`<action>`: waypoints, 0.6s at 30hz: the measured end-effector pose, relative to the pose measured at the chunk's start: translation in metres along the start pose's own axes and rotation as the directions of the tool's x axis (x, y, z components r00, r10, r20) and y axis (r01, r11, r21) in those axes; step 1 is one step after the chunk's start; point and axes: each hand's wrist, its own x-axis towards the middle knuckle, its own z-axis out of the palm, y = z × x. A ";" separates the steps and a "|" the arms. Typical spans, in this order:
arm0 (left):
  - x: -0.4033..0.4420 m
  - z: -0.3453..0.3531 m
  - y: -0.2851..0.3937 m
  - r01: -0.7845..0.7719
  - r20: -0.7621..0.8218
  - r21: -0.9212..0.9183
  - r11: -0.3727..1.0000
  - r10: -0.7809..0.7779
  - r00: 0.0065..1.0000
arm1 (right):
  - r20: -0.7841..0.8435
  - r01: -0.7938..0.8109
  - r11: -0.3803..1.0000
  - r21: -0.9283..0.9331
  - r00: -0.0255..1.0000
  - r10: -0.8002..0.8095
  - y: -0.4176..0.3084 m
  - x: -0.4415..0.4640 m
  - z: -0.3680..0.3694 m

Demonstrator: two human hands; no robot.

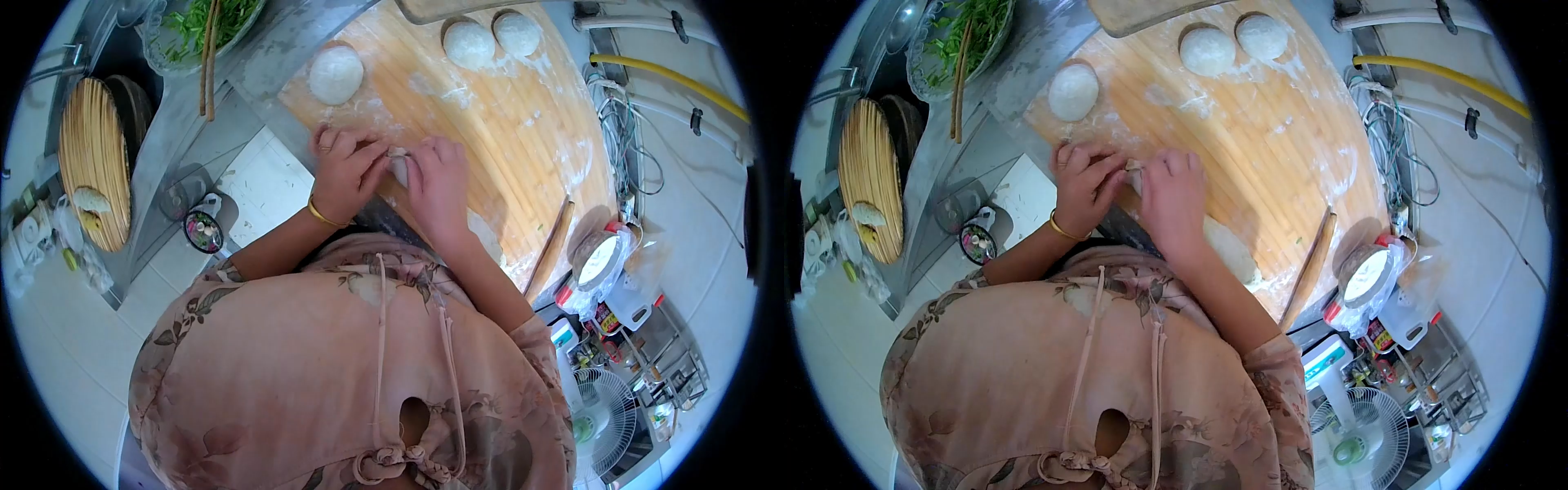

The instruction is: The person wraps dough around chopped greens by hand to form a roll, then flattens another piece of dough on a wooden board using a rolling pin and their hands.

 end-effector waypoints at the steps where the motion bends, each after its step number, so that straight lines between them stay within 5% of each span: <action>1: -0.004 -0.002 0.000 0.024 0.017 0.022 0.999 -0.024 1.000 | 0.011 0.034 0.999 -0.015 0.999 -0.034 -0.001 -0.005 -0.002; 4: -0.016 -0.008 0.005 -0.014 0.110 0.131 0.991 0.000 0.994 | 0.107 0.117 0.957 -0.264 0.990 -0.091 -0.016 -0.014 -0.005; 10: -0.025 -0.004 0.009 -0.084 0.250 0.240 0.967 0.022 0.968 | 0.229 0.225 0.874 -0.430 0.964 -0.136 -0.016 -0.020 0.007; 18: -0.025 -0.012 0.014 -0.013 0.267 0.209 0.978 -0.045 0.963 | 0.242 0.237 0.891 -0.388 0.959 -0.149 -0.020 -0.025 0.010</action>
